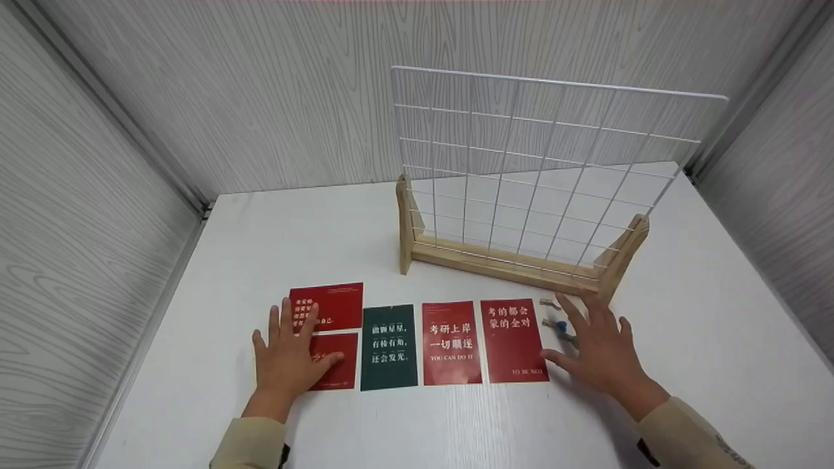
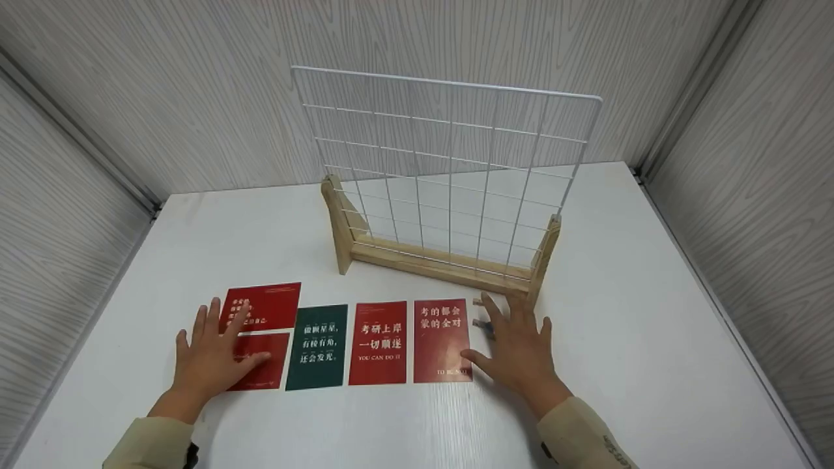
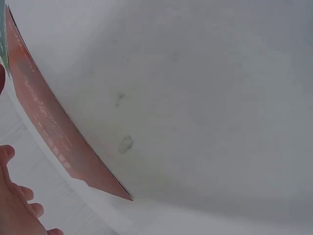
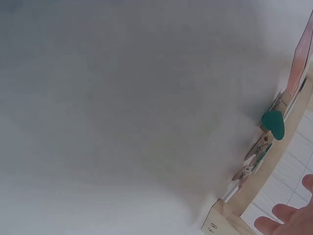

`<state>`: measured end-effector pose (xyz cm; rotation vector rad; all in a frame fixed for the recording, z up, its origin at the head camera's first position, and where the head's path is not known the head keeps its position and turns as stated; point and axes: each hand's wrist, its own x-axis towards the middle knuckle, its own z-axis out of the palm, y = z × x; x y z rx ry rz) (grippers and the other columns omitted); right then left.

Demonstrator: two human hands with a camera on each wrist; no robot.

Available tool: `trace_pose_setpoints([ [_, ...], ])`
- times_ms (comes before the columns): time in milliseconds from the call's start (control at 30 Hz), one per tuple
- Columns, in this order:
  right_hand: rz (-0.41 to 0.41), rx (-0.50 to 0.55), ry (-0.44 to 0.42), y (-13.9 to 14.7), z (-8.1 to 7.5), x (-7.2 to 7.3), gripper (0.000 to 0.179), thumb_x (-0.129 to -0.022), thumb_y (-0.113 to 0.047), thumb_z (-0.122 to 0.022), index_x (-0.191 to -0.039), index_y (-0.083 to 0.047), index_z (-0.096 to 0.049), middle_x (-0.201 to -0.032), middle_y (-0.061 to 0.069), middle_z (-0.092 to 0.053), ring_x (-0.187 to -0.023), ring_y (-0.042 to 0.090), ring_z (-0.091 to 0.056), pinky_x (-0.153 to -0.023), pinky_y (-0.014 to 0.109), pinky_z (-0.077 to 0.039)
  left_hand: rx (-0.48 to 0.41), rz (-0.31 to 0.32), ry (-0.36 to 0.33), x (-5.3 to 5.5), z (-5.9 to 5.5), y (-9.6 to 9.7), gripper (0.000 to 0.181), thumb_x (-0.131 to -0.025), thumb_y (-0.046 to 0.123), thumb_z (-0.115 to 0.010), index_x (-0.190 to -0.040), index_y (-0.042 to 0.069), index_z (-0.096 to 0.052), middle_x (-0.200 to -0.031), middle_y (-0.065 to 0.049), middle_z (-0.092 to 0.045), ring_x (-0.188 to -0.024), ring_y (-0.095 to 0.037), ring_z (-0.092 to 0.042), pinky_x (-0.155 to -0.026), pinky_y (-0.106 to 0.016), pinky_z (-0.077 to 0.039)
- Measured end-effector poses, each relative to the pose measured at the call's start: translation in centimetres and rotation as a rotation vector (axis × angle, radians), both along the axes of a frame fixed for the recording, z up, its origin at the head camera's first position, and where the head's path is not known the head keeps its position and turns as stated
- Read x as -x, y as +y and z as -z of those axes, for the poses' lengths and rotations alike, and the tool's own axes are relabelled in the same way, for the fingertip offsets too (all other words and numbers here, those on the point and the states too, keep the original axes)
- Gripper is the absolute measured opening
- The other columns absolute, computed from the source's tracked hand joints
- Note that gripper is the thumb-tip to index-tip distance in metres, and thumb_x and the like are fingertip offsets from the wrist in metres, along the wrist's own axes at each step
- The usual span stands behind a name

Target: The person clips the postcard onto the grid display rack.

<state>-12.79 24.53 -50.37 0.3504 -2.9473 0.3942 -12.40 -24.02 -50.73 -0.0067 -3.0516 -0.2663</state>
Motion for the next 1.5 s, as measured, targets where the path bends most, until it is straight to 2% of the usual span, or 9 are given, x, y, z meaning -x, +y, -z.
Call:
trace_pose_setpoints([
  [300,-0.035,-0.008,-0.019,0.5,0.0,-0.9,0.093,-0.073,-0.058,-0.073,-0.148,-0.023,-0.031,-0.146,0.019,-0.031,-0.130,0.039,-0.030,-0.091,0.068,-0.032,0.016,0.003,0.011,-0.6,0.3,-1.3,0.100,-0.066,0.046,-0.080,-0.148,0.013,-0.033,-0.152,-0.024,-0.012,-0.137,-0.045,-0.009,-0.103,-0.071,-0.011],
  [600,-0.028,0.029,-0.063,1.2,0.1,-1.7,0.091,-0.072,-0.056,-0.075,-0.147,-0.023,-0.034,-0.142,0.019,-0.036,-0.124,0.042,-0.038,-0.089,0.069,-0.035,0.014,-0.016,-0.048,-1.0,0.5,-2.3,0.103,-0.067,0.052,-0.077,-0.149,0.011,-0.031,-0.152,-0.026,-0.011,-0.137,-0.047,-0.007,-0.104,-0.070,-0.011],
  [1067,-0.034,0.054,-0.085,2.0,0.3,-3.0,0.097,-0.066,-0.056,-0.080,-0.145,-0.018,-0.038,-0.137,0.020,-0.043,-0.117,0.041,-0.045,-0.088,0.064,-0.041,0.007,-0.007,-0.070,-1.7,0.4,-3.8,0.103,-0.068,0.052,-0.077,-0.149,0.011,-0.030,-0.150,-0.028,-0.014,-0.135,-0.048,-0.011,-0.101,-0.072,-0.015],
  [1300,-0.052,0.126,-0.091,2.1,0.6,-3.4,0.094,-0.066,-0.052,-0.082,-0.142,-0.015,-0.041,-0.131,0.017,-0.047,-0.116,0.037,-0.047,-0.090,0.059,-0.044,-0.003,-0.007,-0.088,-1.9,0.7,-4.3,0.102,-0.069,0.054,-0.075,-0.149,0.010,-0.029,-0.150,-0.028,-0.014,-0.135,-0.048,-0.011,-0.101,-0.071,-0.016],
  [1500,-0.061,0.227,-0.170,2.3,0.6,-3.4,0.081,-0.069,-0.040,-0.085,-0.137,-0.018,-0.046,-0.123,0.009,-0.052,-0.102,0.025,-0.053,-0.087,0.050,-0.050,-0.026,-0.006,-0.084,-2.0,0.7,-4.5,0.101,-0.071,0.057,-0.073,-0.149,0.009,-0.030,-0.150,-0.029,-0.016,-0.135,-0.048,-0.013,-0.101,-0.071,-0.018],
])
